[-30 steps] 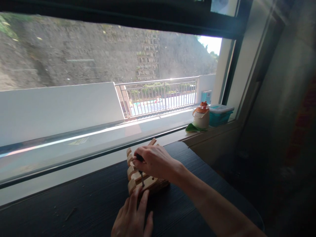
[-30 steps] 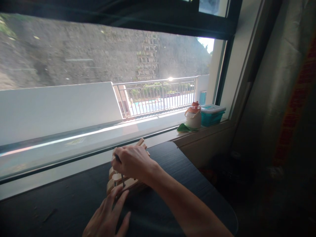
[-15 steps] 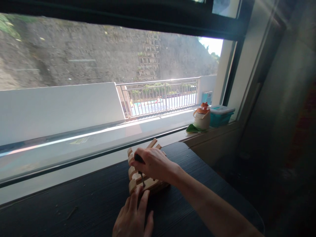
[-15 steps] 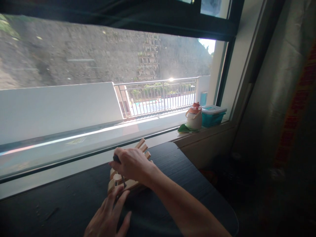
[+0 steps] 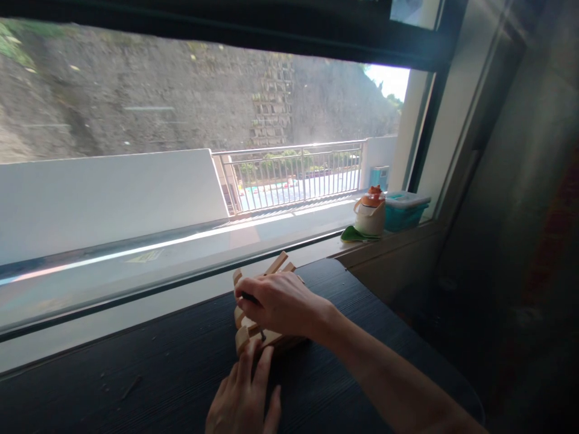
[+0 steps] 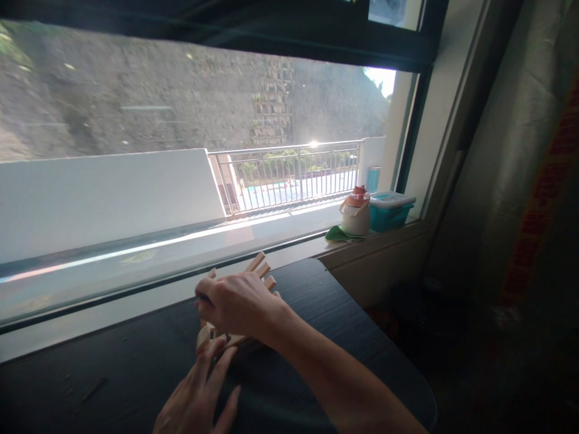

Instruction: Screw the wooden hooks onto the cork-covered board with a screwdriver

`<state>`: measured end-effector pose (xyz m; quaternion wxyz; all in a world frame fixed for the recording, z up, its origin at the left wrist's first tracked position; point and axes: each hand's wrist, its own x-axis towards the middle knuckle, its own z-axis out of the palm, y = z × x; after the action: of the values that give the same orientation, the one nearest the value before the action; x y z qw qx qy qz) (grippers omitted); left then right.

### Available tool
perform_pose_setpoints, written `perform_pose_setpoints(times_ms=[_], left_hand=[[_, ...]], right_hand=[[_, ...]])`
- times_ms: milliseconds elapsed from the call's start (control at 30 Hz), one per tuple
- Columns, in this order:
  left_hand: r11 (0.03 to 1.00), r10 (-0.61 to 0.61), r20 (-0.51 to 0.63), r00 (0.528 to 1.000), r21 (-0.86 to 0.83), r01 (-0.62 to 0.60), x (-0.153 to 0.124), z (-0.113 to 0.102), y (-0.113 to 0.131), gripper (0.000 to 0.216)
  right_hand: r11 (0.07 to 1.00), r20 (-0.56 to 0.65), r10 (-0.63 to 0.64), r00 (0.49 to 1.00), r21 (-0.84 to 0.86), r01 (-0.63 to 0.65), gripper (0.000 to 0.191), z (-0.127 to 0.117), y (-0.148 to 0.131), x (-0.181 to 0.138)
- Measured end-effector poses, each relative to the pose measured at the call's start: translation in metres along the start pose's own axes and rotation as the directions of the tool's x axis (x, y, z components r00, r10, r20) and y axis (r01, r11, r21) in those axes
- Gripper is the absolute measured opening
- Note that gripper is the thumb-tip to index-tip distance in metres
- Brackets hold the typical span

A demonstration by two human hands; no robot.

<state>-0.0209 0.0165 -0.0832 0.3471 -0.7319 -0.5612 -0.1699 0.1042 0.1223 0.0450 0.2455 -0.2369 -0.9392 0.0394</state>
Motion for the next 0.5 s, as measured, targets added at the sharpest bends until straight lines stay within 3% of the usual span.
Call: perform_pose_setpoints(times_ms=[333, 500], left_hand=[[0.998, -0.033, 0.031, 0.999, -0.052, 0.034, 0.000, 0.001, 0.003, 0.039], [0.999, -0.019, 0.009, 1.000, -0.041, 0.019, 0.000, 0.001, 0.002, 0.040]], right_hand=[[0.989, -0.055, 0.146, 0.988, -0.012, -0.147, 0.032, 0.014, 0.010, 0.007], [0.997, -0.056, 0.081, 0.995, -0.013, -0.082, 0.031, 0.012, 0.008, 0.005]])
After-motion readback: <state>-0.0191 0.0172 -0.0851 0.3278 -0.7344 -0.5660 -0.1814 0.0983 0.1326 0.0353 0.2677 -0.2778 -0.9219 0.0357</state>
